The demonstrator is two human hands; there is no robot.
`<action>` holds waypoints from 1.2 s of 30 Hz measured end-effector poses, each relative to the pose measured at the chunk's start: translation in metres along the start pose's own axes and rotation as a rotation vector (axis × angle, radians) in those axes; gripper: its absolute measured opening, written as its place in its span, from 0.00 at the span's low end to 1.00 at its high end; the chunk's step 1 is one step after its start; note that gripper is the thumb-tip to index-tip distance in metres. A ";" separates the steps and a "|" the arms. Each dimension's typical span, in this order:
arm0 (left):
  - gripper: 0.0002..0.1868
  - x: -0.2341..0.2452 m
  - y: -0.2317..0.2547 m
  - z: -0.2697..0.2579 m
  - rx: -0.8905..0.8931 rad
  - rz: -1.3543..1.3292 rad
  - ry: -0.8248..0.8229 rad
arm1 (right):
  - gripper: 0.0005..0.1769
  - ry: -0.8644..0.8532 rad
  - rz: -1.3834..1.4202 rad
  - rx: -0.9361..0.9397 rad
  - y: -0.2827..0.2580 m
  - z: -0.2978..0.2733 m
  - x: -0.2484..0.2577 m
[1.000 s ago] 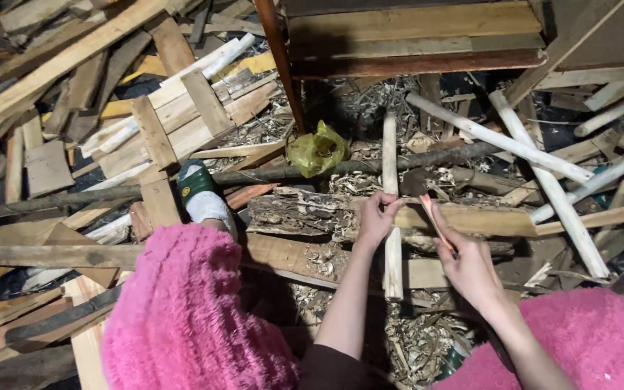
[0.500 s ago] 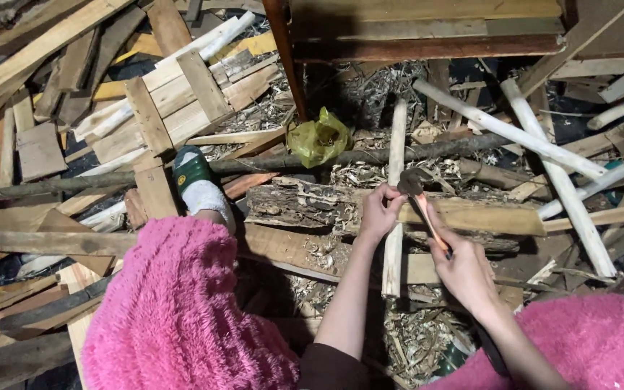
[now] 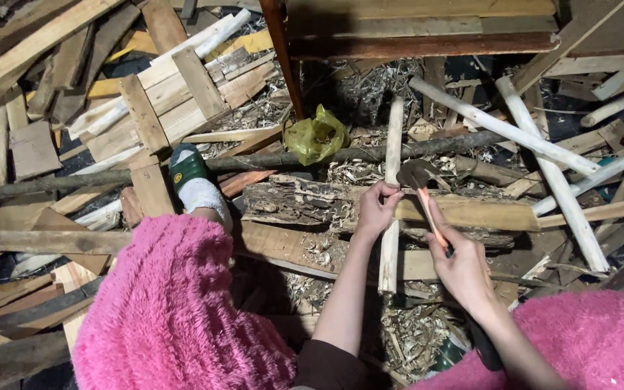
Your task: Sorting and processing wood scraps on the floor using a hammer and manual manipulation
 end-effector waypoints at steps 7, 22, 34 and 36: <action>0.06 0.001 0.006 -0.002 0.022 0.003 -0.022 | 0.34 -0.024 -0.145 0.017 0.037 0.007 -0.005; 0.08 -0.001 -0.006 -0.001 0.081 0.038 -0.011 | 0.35 0.043 0.011 0.022 0.010 0.009 0.003; 0.08 0.000 0.003 -0.002 0.085 0.078 0.000 | 0.33 0.038 0.063 0.048 0.002 0.008 0.006; 0.13 0.001 0.014 -0.003 0.123 0.094 -0.008 | 0.29 0.090 0.103 -0.125 0.045 0.015 0.004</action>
Point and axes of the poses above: each hand's wrist, its own z-axis towards the middle knuckle, its own x-axis out of the back of the hand, y = z × x, the point moved 9 cm from there along z, towards the middle knuckle, and after that the axes turned 10 degrees about z, right-handed, at the moved point
